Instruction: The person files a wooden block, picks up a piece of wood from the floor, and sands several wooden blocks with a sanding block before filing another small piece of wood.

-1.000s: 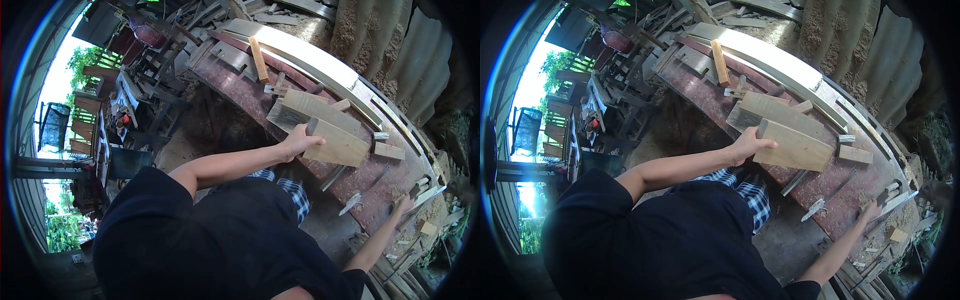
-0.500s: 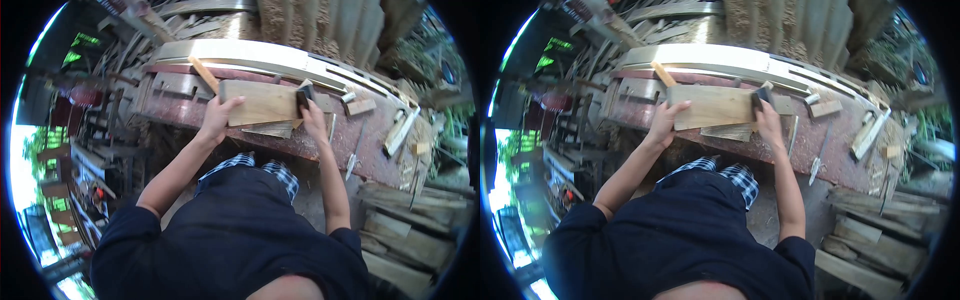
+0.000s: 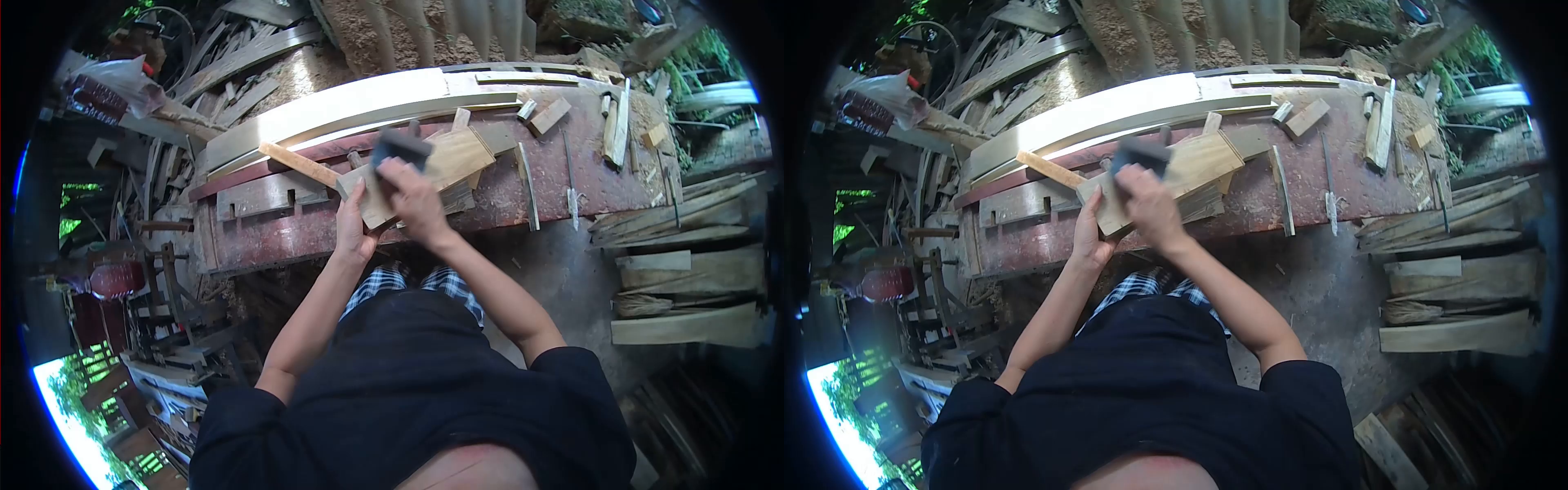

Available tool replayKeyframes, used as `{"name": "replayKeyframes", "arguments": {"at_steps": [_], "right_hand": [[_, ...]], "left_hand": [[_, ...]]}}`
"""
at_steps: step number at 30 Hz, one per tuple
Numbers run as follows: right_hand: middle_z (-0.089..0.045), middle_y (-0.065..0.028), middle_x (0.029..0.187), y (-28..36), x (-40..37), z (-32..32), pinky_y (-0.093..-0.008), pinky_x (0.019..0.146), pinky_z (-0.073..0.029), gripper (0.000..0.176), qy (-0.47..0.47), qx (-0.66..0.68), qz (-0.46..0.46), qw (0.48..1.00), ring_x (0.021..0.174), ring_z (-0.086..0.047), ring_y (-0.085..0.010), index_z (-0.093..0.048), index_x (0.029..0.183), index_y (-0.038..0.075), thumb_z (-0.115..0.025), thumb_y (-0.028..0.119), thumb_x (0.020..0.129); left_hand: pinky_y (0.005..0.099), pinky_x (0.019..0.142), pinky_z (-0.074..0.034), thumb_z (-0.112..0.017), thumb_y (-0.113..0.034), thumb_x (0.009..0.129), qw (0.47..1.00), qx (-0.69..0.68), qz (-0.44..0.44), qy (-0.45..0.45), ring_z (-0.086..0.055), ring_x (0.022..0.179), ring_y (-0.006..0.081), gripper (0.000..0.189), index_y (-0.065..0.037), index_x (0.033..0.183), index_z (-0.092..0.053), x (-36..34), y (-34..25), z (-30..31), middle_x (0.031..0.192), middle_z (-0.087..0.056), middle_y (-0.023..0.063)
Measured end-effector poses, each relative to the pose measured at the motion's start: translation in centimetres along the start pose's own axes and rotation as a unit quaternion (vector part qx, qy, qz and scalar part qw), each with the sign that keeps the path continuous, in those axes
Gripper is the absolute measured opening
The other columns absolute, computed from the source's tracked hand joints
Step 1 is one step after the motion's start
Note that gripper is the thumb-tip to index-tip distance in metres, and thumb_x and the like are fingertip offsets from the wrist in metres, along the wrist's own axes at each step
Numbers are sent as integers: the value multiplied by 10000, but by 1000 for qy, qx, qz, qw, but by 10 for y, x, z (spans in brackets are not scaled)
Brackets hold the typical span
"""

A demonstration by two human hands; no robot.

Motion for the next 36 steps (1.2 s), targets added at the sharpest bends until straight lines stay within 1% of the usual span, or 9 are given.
{"name": "replayKeyframes", "arguments": {"at_steps": [3, 7, 9, 11, 16, 20, 27, 33, 36], "right_hand": [[-607, -205, 1268, -4, -7, -5, -396, 1085, -421, 478, 16, -29, 57, 998, 1216, -561, -353, -608, 1249, 29, -513, -53, 788], [-650, -239, 1150, -193, -21, 89, -437, 904, -520, 301, -107, -208, -265, 935, 1038, -650, -388, -639, 1197, 14, -532, 171, 963], [-637, -233, 1192, -158, -18, 81, -426, 953, -504, 297, -52, -174, -310, 933, 1110, -623, -373, -641, 1193, 18, -531, 127, 940], [-627, -217, 1225, -85, -19, 32, -415, 999, -485, 320, -91, -117, -51, 988, 1179, -588, -357, -635, 1205, 29, -532, 54, 902], [-627, -174, 1225, 11, -36, -6, -389, 1017, -483, 379, 27, -18, 62, 998, 1202, -572, -336, -639, 1151, 41, -489, -35, 811], [-620, -228, 1226, -183, -38, 80, -406, 1001, -473, 324, -128, -159, -219, 954, 1147, -598, -378, -604, 1242, -1, -562, 127, 947], [-588, -168, 1307, 40, -69, -45, -406, 1108, -401, 444, 74, -15, 66, 995, 1261, -534, -322, -597, 1249, 47, -628, -15, 810], [-609, -223, 1238, -156, -47, 76, -435, 981, -483, 277, -124, -181, -168, 961, 1182, -566, -381, -616, 1163, -19, -568, 90, 913], [-601, -222, 1255, -134, -39, 48, -418, 1017, -462, 317, -92, -177, -141, 970, 1202, -555, -369, -609, 1193, -21, -564, 74, 893]], "left_hand": [[572, 1012, -480, -504, -428, 998, 998, -11, 36, 41, -512, 1270, 338, 586, -52, 1422, -351, -6, 7, 0, 1372, -489, 184], [590, 1018, -468, -472, -517, 989, 999, 37, 35, 19, -508, 1273, 349, 646, -76, 1442, -341, -8, 9, 3, 1381, -481, 183], [586, 1010, -476, -471, -546, 979, 999, 19, 29, 30, -511, 1271, 347, 671, -78, 1442, -342, -10, 2, -3, 1382, -479, 184], [582, 1002, -485, -470, -576, 968, 999, -1, 34, 38, -513, 1269, 345, 697, -79, 1441, -344, -9, 3, -5, 1382, -476, 185], [620, 1000, -457, -417, -679, 936, 994, -36, 85, 60, -494, 1276, 362, 770, -94, 1435, -378, 2, 4, 9, 1391, -468, 180], [607, 980, -476, -425, -695, 924, 996, -27, 75, 46, -508, 1256, 367, 786, -95, 1430, -385, -1, 3, 12, 1377, -479, 169], [555, 1077, -396, -393, -640, 963, 992, -35, 66, 99, -527, 1249, 312, 670, -115, 1362, -513, 16, -2, 20, 1324, -562, 153], [616, 1008, -438, -436, -679, 928, 992, -58, 103, 40, -489, 1277, 372, 756, -119, 1436, -408, 9, 13, 32, 1399, -481, 174], [615, 1018, -430, -365, -727, 920, 992, -66, 99, 48, -468, 1300, 379, 794, -133, 1445, -404, 7, 9, 29, 1425, -465, 174]]}}
Point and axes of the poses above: each hand's wrist, its own x-axis towards the middle knuckle, its own z-axis out of the back of the hand, y = z × x, the point moved 10 cm from there along x, towards the middle knuckle
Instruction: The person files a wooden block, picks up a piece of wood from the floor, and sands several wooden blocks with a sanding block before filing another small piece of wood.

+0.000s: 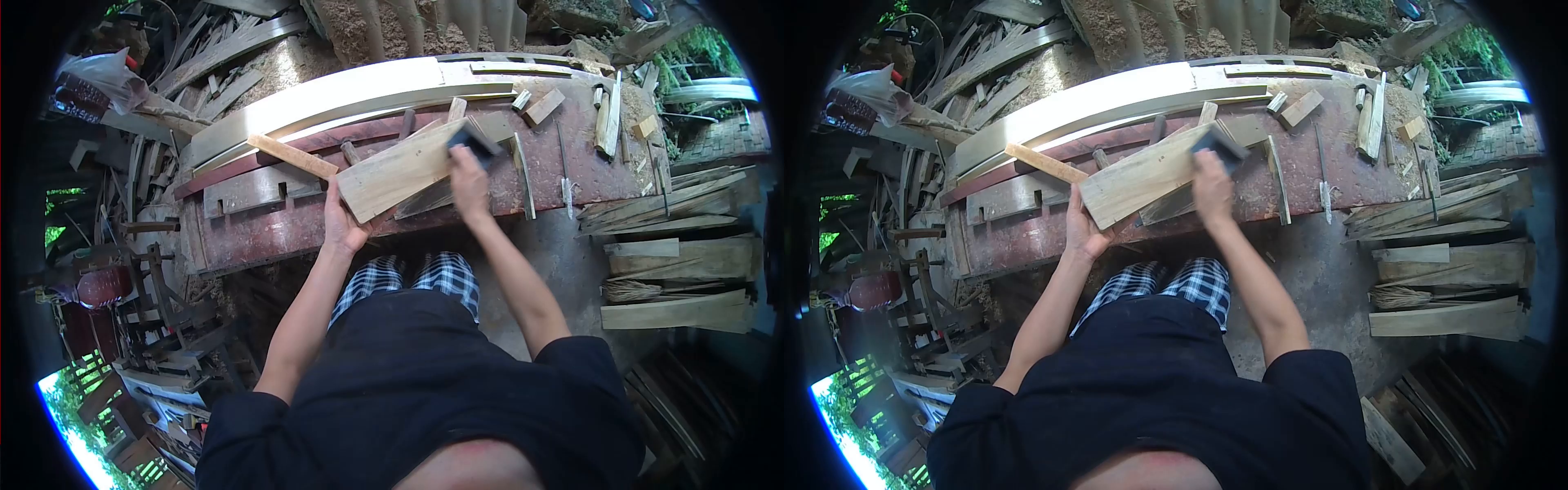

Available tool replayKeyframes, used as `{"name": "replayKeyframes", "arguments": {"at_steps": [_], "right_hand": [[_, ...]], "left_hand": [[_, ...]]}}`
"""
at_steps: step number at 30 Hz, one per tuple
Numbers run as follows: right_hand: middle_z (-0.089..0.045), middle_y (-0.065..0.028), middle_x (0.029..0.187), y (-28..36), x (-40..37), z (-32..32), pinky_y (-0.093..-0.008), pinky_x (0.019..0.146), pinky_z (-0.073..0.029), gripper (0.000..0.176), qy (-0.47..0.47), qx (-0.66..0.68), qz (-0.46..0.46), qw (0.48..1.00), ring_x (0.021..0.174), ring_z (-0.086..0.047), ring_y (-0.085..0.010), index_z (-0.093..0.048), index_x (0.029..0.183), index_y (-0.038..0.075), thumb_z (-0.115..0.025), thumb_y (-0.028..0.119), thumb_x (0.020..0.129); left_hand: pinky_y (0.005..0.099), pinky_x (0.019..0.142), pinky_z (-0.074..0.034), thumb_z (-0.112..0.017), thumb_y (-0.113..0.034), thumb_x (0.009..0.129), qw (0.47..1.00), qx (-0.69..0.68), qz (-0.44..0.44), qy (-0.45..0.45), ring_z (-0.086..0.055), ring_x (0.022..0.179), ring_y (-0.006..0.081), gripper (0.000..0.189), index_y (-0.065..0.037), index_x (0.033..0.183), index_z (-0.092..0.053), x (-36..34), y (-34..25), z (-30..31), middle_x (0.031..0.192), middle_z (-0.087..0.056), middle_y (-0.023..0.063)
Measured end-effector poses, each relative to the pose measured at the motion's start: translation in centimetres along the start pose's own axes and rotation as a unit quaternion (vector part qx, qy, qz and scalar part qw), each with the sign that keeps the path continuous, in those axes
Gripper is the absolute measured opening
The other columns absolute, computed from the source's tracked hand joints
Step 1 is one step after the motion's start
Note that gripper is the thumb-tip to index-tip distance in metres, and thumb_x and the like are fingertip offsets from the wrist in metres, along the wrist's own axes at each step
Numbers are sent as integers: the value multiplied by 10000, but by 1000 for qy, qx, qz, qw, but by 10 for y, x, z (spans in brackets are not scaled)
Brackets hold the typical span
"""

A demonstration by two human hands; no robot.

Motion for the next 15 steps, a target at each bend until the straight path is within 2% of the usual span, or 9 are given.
{"name": "replayKeyframes", "arguments": {"at_steps": [3, 5, 6, 8, 9, 10, 12, 13, 15], "right_hand": [[-605, -186, 1257, 153, -57, -34, -416, 1062, -431, 341, 97, 97, 178, 974, 1212, -555, -353, -608, 1196, -3, -583, 42, 859], [-616, -170, 1233, 194, -79, -49, -413, 1021, -467, 348, 146, 135, 277, 940, 1187, -572, -335, -605, 1208, 26, -586, 42, 861], [-622, -162, 1219, 180, -67, -51, -409, 993, -486, 337, 138, 133, 266, 945, 1170, -582, -329, -609, 1200, 37, -583, 44, 864], [-633, -151, 1197, 129, -16, -47, -404, 930, -526, 291, 127, 76, 203, 968, 1132, -604, -315, -625, 1158, 50, -569, 47, 872], [-626, -164, 1213, 94, 13, -34, -410, 936, -521, 259, 85, 48, 134, 986, 1129, -604, -326, -630, 1123, 31, -557, 44, 875], [-618, -179, 1229, 48, 33, -35, -411, 955, -509, 273, 22, -4, 140, 990, 1136, -599, -335, -623, 1144, 16, -551, 68, 886], [-612, -188, 1240, -9, 60, -35, -406, 983, -489, 291, -19, -43, 16, 999, 1144, -588, -351, -620, 1156, -3, -524, 75, 893], [-610, -185, 1248, -14, 64, -34, -401, 988, -485, 296, -18, -63, -33, 997, 1142, -589, -355, -620, 1159, -8, -512, 72, 895], [-615, -173, 1240, 53, 34, -53, -403, 972, -497, 316, -14, -39, 109, 993, 1146, -587, -348, -612, 1178, 18, -498, 51, 884]], "left_hand": [[561, 1054, -422, -302, -779, 897, 998, -54, 10, 24, -487, 1294, 345, 844, -139, 1430, -438, 6, 1, 13, 1428, -467, 182], [547, 1096, -378, -284, -798, 886, 999, 17, -42, 29, -468, 1316, 334, 869, -143, 1436, -439, 16, -7, 40, 1434, -466, 173], [589, 1076, -382, -273, -799, 887, 997, -72, 5, 0, -454, 1327, 338, 882, -128, 1437, -430, 14, 1, 42, 1433, -467, 163], [634, 1022, -424, -304, -780, 892, 998, -60, 4, 7, -477, 1303, 355, 838, -156, 1443, -406, 3, 2, 22, 1450, -443, 150], [643, 1006, -436, -353, -751, 905, 996, -83, 3, 24, -484, 1295, 363, 793, -177, 1451, -390, 4, 2, 15, 1459, -430, 147], [643, 1006, -436, -353, -751, 905, 996, -80, 5, 28, -484, 1295, 363, 793, -177, 1451, -390, 7, 3, 11, 1459, -430, 147], [621, 1066, -395, -461, -561, 969, 999, -21, 20, 34, -461, 1320, 358, 657, -160, 1476, -341, 10, 7, 6, 1451, -446, 154], [621, 1066, -395, -461, -561, 969, 999, -19, 23, 36, -461, 1320, 358, 657, -160, 1476, -341, 14, 10, 10, 1451, -446, 154], [617, 993, -472, -567, -334, 974, 994, 81, -24, -65, -505, 1265, 371, 520, -173, 1435, -386, 28, 7, 39, 1428, -453, 139]]}}
Point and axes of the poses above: each hand's wrist, its own x-axis towards the middle knuckle, its own z-axis out of the back of the hand, y = z × x, the point moved 10 cm from there along x, towards the middle knuckle
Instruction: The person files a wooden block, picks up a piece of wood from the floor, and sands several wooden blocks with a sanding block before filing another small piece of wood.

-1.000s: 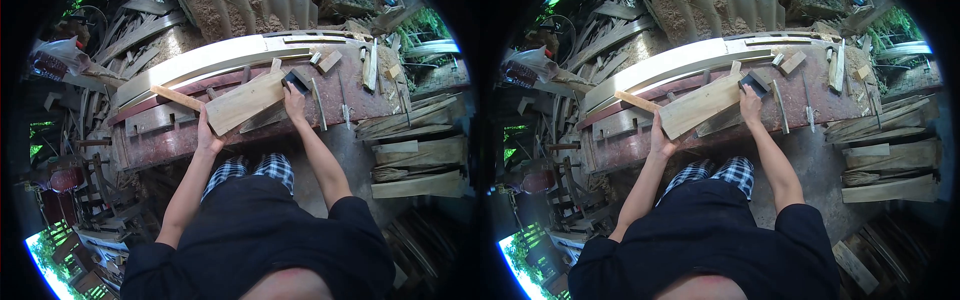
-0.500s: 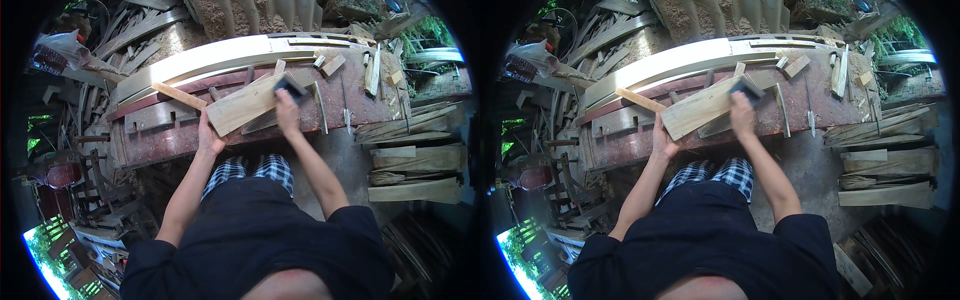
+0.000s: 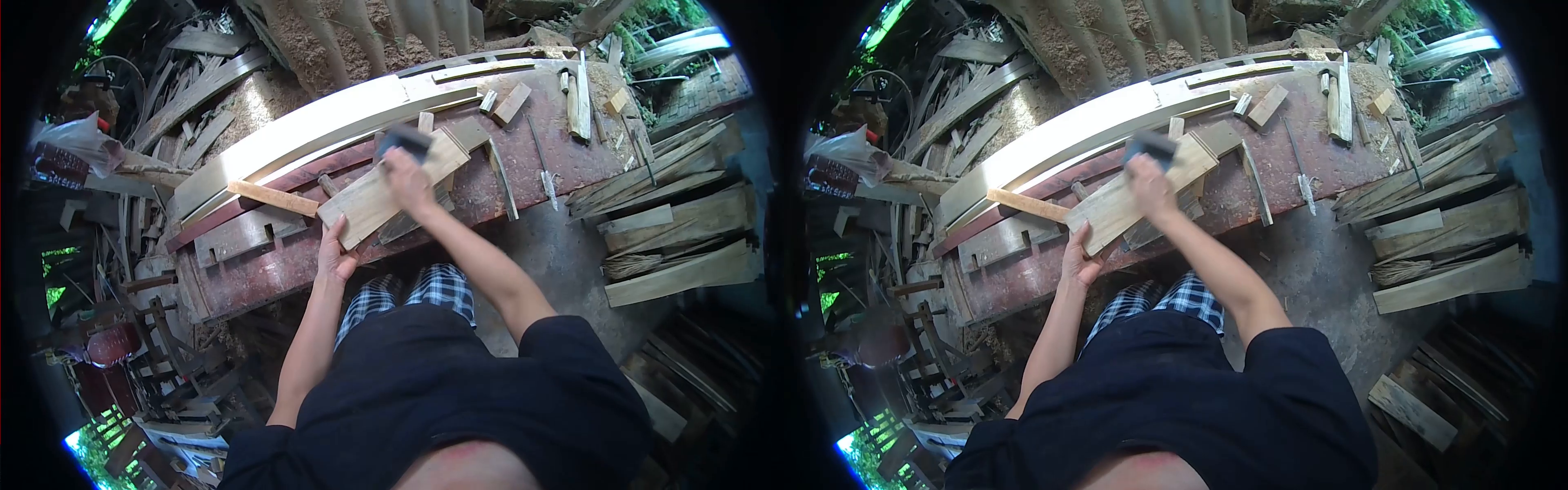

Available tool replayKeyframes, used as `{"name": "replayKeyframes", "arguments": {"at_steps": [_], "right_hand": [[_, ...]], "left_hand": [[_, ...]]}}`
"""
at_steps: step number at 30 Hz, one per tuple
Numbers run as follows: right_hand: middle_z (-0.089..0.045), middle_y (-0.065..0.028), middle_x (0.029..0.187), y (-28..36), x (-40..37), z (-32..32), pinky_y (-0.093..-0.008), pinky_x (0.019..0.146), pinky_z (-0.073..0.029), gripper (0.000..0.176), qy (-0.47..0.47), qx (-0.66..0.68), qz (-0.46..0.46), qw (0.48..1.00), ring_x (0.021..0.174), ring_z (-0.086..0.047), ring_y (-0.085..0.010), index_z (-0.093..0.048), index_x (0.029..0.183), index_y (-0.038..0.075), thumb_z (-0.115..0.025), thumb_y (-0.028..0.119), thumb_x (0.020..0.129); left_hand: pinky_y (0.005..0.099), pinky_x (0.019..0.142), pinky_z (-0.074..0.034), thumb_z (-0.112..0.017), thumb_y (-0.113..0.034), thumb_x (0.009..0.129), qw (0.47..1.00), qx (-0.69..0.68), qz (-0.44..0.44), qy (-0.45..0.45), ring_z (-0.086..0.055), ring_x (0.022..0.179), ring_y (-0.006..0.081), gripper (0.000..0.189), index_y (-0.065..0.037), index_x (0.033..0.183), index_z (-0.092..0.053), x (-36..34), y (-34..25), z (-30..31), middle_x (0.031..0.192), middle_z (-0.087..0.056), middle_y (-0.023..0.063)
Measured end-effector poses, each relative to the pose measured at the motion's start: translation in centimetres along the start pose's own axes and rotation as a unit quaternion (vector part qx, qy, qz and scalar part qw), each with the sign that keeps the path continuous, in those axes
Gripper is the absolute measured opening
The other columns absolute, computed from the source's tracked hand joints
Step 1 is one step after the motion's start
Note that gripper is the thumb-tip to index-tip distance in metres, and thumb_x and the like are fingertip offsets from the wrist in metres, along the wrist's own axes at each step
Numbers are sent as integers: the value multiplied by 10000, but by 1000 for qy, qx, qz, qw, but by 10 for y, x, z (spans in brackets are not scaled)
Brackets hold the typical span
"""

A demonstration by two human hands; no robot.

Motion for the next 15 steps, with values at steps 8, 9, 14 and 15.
{"name": "replayKeyframes", "arguments": {"at_steps": [8, 9, 14, 15], "right_hand": [[-642, -151, 1181, -85, 5, 42, -401, 945, -511, 273, -13, -9, -71, 997, 1080, -625, -328, -617, 1142, 20, -527, 70, 889], [-645, -169, 1148, -131, 0, 49, -411, 949, -499, 244, -73, -46, -150, 985, 1087, -613, -340, -625, 1109, 2, -534, 84, 898], [-640, -167, 1199, 0, -31, 40, -409, 1005, -479, 309, 32, 38, -84, 995, 1159, -594, -338, -628, 1161, 16, -548, 49, 865], [-642, -160, 1190, 43, -54, 30, -407, 1003, -482, 310, 48, 68, 3, 996, 1158, -597, -331, -625, 1151, 21, -552, 36, 850]], "left_hand": [[604, 1029, -442, -577, -302, 971, 995, -68, 48, -46, -530, 1244, 348, 475, -111, 1385, -441, 1, 10, 10, 1352, -543, 118], [617, 991, -466, -582, -283, 968, 996, -69, 40, -39, -531, 1236, 355, 463, -173, 1384, -410, 2, 10, 10, 1353, -525, 118], [633, 940, -492, -578, -284, 970, 996, -70, 36, -31, -539, 1216, 358, 463, -224, 1384, -381, 15, 17, 25, 1355, -507, 119], [631, 937, -493, -576, -294, 972, 994, -97, 49, -16, -541, 1212, 356, 462, -216, 1384, -382, 17, 20, 25, 1356, -508, 119]]}}
Point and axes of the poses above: each hand's wrist, its own x-axis towards the middle knuckle, its own z-axis out of the back of the hand, y = z × x, the point moved 10 cm from there along x, towards the middle knuckle
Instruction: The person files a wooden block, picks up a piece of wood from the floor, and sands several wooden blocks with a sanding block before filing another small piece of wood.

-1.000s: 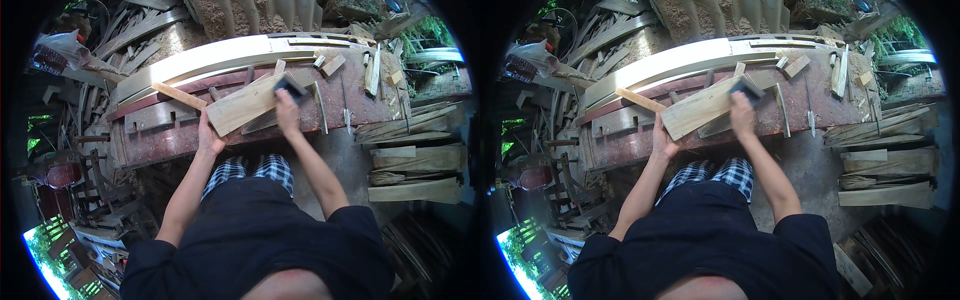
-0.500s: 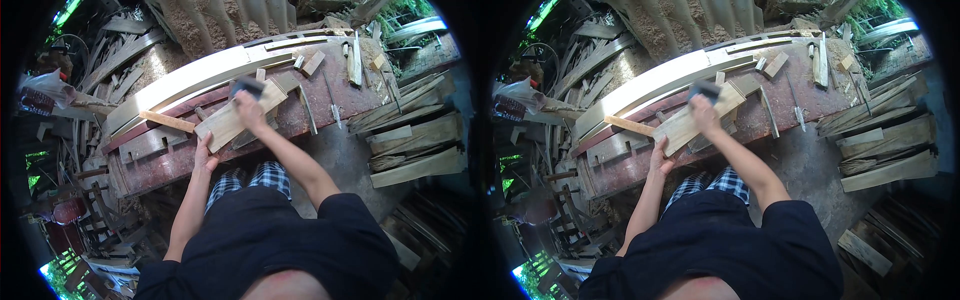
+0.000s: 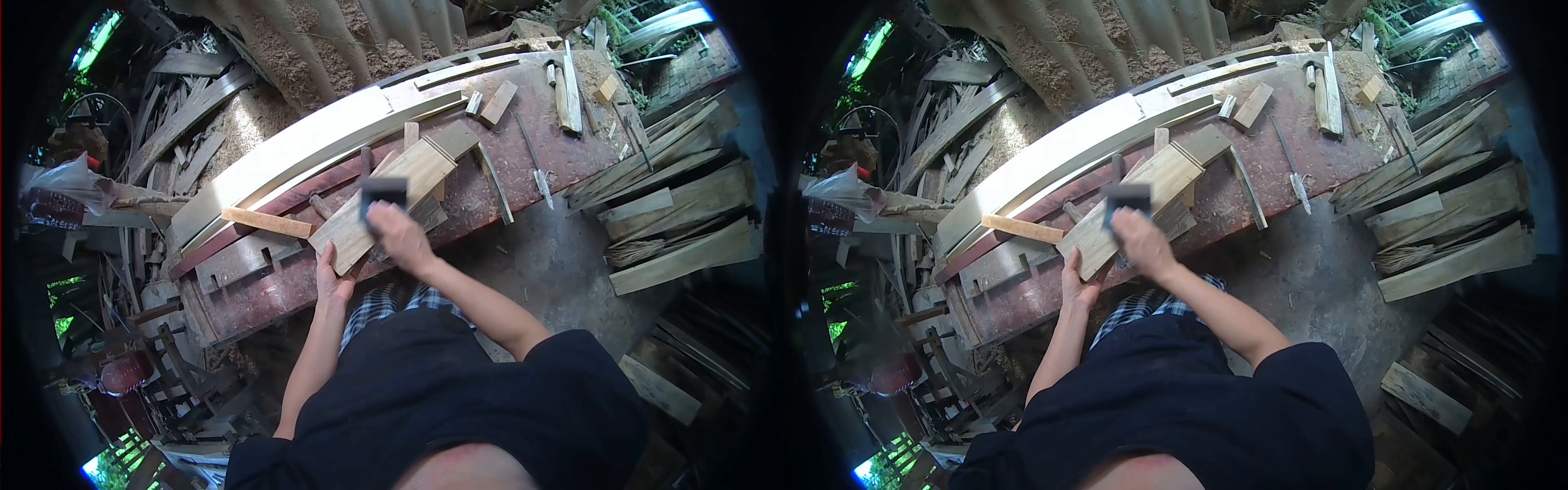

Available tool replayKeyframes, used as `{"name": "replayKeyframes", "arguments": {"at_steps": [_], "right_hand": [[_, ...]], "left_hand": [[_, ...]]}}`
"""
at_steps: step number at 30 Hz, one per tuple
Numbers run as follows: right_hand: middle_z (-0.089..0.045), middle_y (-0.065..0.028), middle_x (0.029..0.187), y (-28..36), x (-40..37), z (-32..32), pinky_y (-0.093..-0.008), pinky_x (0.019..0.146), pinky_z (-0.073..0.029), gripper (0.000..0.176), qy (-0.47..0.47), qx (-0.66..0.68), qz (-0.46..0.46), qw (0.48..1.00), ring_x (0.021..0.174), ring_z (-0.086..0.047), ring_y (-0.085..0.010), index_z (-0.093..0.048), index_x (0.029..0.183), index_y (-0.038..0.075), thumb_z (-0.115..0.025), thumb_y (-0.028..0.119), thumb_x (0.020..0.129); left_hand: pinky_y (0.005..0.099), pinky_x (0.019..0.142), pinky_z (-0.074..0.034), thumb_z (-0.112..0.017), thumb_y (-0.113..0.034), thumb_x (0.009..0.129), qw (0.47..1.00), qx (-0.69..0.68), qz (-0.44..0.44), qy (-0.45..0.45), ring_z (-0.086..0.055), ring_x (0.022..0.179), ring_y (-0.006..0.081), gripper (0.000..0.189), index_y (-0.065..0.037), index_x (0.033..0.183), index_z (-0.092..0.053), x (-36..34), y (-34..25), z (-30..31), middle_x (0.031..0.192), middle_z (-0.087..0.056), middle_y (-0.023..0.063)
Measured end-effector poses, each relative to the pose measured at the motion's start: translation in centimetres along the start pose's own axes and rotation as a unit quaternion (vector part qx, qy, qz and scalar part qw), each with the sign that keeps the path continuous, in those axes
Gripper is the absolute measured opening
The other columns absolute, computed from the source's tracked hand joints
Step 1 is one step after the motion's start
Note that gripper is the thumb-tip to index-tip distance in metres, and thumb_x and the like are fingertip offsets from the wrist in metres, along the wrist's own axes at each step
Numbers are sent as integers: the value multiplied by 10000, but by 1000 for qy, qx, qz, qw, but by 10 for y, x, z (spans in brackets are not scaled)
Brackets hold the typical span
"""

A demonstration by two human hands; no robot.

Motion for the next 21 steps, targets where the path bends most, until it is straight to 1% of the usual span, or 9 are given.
{"name": "replayKeyframes", "arguments": {"at_steps": [1, 3, 7, 8, 11, 13, 15, 18, 21], "right_hand": [[-644, -154, 1182, 31, -16, -13, -405, 1002, -485, 313, 22, 28, 86, 996, 1157, -599, -324, -622, 1141, 27, -556, 22, 835], [-645, -150, 1167, 27, -15, 0, -400, 984, -495, 321, 62, 44, 97, 992, 1139, -607, -306, -614, 1135, 27, -558, 2, 820], [-631, -198, 1126, -139, 23, 69, -428, 940, -493, 252, -66, -92, -124, 986, 1063, -596, -367, -601, 1117, -13, -500, 56, 896], [-626, -204, 1167, -170, 16, 76, -415, 961, -487, 264, -146, -127, -141, 971, 1113, -585, -366, -609, 1140, -14, -499, 52, 909], [-615, -186, 1247, -118, 2, 53, -396, 1014, -472, 301, -115, -76, -122, 983, 1188, -570, -339, -623, 1166, -6, -529, 55, 887], [-606, -165, 1285, -19, -16, 14, -386, 1058, -448, 358, -2, -55, 26, 998, 1233, -556, -311, -617, 1207, 4, -551, 49, 858], [-617, -159, 1256, 36, -31, -9, -404, 1063, -448, 387, 84, 34, 117, 989, 1220, -565, -316, -617, 1189, 11, -541, -29, 812], [-628, -154, 1233, -30, 5, 20, -378, 1036, -464, 388, 25, -33, 97, 994, 1170, -590, -304, -602, 1220, 31, -547, 29, 835], [-621, -153, 1272, -160, 43, 59, -404, 1025, -461, 277, -73, -118, -112, 984, 1214, -565, -318, -646, 1168, 12, -538, 106, 930]], "left_hand": [[630, 935, -493, -573, -303, 973, 1000, -25, 14, 13, -543, 1209, 355, 462, -208, 1383, -384, 1, 1, 4, 1356, -508, 120], [619, 947, -496, -580, -302, 970, 999, -34, 24, 11, -546, 1205, 353, 469, -194, 1383, -386, 3, 2, 10, 1349, -512, 120], [602, 938, -514, -584, -291, 969, 999, 22, -21, -22, -538, 1213, 348, 486, -213, 1393, -360, -11, 1, 0, 1345, -505, 120], [598, 969, -490, -591, -310, 964, 998, 38, -32, -38, -542, 1215, 346, 491, -175, 1392, -393, -11, -1, 1, 1349, -517, 118], [589, 997, -471, -597, -328, 960, 994, 70, -63, -55, -553, 1210, 335, 500, -135, 1389, -427, -16, -10, -12, 1345, -538, 111], [584, 994, -474, -594, -326, 961, 992, 81, -69, -70, -560, 1203, 326, 497, -134, 1388, -429, -14, -9, -1, 1336, -546, 108], [585, 914, -526, -567, -306, 978, 1000, 21, -20, -4, -560, 1185, 323, 474, -247, 1395, -350, 8, 0, 18, 1340, -508, 79], [581, 916, -534, -568, -300, 981, 999, 36, -18, -12, -554, 1192, 319, 478, -244, 1400, -344, 0, -2, 11, 1341, -498, 91], [595, 903, -547, -568, -287, 983, 999, 45, -21, -12, -544, 1201, 324, 478, -245, 1399, -337, -7, -2, 0, 1333, -490, 107]]}}
Point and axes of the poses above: each hand's wrist, its own x-axis towards the middle knuckle, its own z-axis out of the back of the hand, y = z × x, the point moved 10 cm from there along x, towards the middle knuckle
